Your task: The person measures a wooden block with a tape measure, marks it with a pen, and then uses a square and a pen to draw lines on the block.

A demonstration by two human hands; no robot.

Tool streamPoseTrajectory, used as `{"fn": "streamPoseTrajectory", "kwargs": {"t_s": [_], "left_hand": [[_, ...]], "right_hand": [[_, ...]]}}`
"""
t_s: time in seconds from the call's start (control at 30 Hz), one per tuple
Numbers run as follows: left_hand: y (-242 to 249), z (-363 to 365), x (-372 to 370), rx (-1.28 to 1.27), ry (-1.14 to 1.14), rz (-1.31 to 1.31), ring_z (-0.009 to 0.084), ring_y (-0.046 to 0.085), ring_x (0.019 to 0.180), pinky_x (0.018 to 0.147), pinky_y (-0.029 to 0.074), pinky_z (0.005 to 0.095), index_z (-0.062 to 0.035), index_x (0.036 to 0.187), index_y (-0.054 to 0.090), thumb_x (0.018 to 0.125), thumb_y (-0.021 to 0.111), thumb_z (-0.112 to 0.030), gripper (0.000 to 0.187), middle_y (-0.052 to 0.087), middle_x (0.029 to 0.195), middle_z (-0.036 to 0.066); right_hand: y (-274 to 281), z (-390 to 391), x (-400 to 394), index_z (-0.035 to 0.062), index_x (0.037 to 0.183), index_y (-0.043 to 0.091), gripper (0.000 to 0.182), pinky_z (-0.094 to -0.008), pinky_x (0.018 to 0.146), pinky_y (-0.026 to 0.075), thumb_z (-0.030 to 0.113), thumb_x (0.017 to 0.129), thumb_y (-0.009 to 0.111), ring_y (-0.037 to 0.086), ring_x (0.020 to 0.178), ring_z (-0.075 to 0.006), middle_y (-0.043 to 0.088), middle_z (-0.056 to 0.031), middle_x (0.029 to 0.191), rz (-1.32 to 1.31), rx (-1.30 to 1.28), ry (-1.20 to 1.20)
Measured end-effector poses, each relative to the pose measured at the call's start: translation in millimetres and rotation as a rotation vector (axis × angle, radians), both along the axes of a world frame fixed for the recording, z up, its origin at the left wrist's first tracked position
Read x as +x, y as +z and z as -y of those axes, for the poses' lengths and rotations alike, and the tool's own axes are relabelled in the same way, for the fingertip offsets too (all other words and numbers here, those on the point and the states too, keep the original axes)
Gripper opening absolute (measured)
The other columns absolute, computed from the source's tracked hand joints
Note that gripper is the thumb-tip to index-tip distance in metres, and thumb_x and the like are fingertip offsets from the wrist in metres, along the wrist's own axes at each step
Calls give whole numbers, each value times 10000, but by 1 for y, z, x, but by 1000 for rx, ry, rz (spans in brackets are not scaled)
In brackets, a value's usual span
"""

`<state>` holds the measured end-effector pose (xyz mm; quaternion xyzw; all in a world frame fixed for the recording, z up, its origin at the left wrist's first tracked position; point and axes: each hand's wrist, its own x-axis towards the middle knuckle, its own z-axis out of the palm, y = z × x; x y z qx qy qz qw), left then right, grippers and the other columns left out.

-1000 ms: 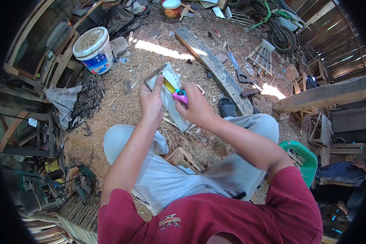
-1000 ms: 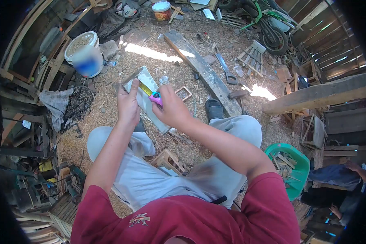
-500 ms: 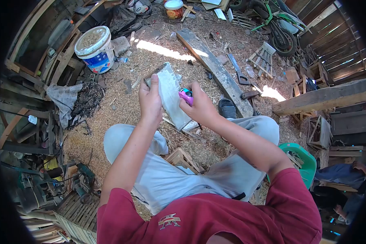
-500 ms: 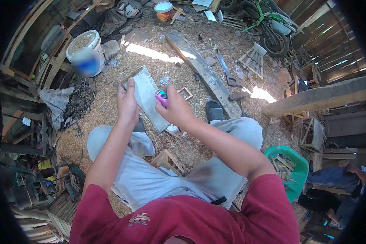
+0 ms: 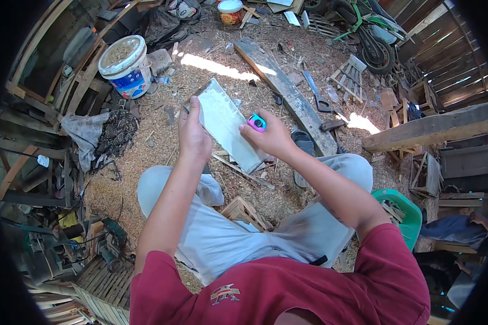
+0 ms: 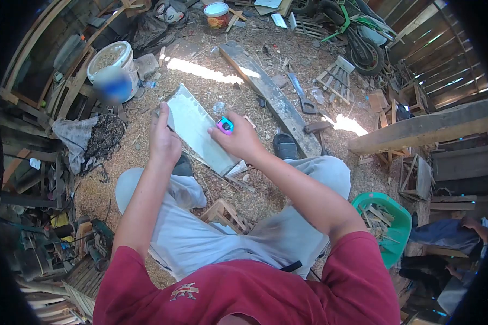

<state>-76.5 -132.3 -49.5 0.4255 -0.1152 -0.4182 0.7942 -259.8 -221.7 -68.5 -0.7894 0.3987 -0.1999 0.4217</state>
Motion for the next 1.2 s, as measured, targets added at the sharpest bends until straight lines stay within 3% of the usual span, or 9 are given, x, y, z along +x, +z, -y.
{"fn": "streamPoseTrajectory", "kwargs": {"t_s": [0.13,0.23,0.6,0.77,0.87,0.93,1.07,1.1,1.2], "left_hand": [[7,-4,4,16,-15,-79,213,641,1218,1069,507,374,-5,1344,550,1084,572,-317,407,667,1284,106],[4,-4,11,-15,-68,-112,202,646,1211,1067,508,368,-6,1329,564,1087,565,-310,388,666,1287,100],[24,-10,2,216,-348,305,213,716,1060,866,601,380,-51,1419,441,1046,543,-142,397,683,1227,118],[16,-4,-9,165,-276,389,189,734,941,670,612,307,-41,1439,405,1030,564,-60,440,701,1163,135],[2,-6,-10,309,-219,613,157,724,798,625,582,302,-24,1447,369,1030,559,-54,459,694,1096,161],[4,-10,-15,300,-159,686,145,711,760,596,559,299,-52,1455,391,1028,558,-49,459,704,1051,131],[-9,-6,-10,228,-218,731,115,678,696,563,529,288,-71,1372,539,1017,575,-61,357,711,905,62],[-10,-6,-10,255,-256,744,111,672,684,566,529,291,-57,1318,583,1015,576,-66,304,713,887,64],[-14,-8,-13,280,-302,781,106,664,655,578,531,298,-25,1168,690,1008,577,-82,205,725,858,74]], "right_hand": [[-5,6,-2,34,1004,632,288,-338,735,510,219,870,808,606,788,-141,655,-45,857,107,65,70],[7,13,-8,51,1046,657,266,-309,744,502,131,843,809,603,812,-113,654,-19,880,105,385,62],[36,30,-31,46,1079,659,312,-261,840,513,95,829,838,639,889,-111,669,-14,976,315,527,-19],[26,32,-29,34,1036,651,225,-269,826,508,107,869,782,631,859,-109,660,-2,891,227,243,-89],[41,25,-24,15,1085,598,300,-326,797,529,169,874,745,647,848,-162,676,-82,914,113,-39,-141],[28,26,-22,-2,1149,540,398,-353,837,532,173,849,734,649,905,-204,656,-134,988,154,8,-104],[16,18,-13,-30,1247,406,582,-401,908,528,173,801,720,639,1004,-279,593,-212,1102,172,44,36],[23,11,-10,-2,1236,401,547,-353,945,488,129,810,719,579,1032,-227,563,-155,1100,168,65,60],[27,0,-2,2,1209,389,548,-368,931,492,143,800,725,584,1004,-257,553,-162,1072,104,-35,99]]}}
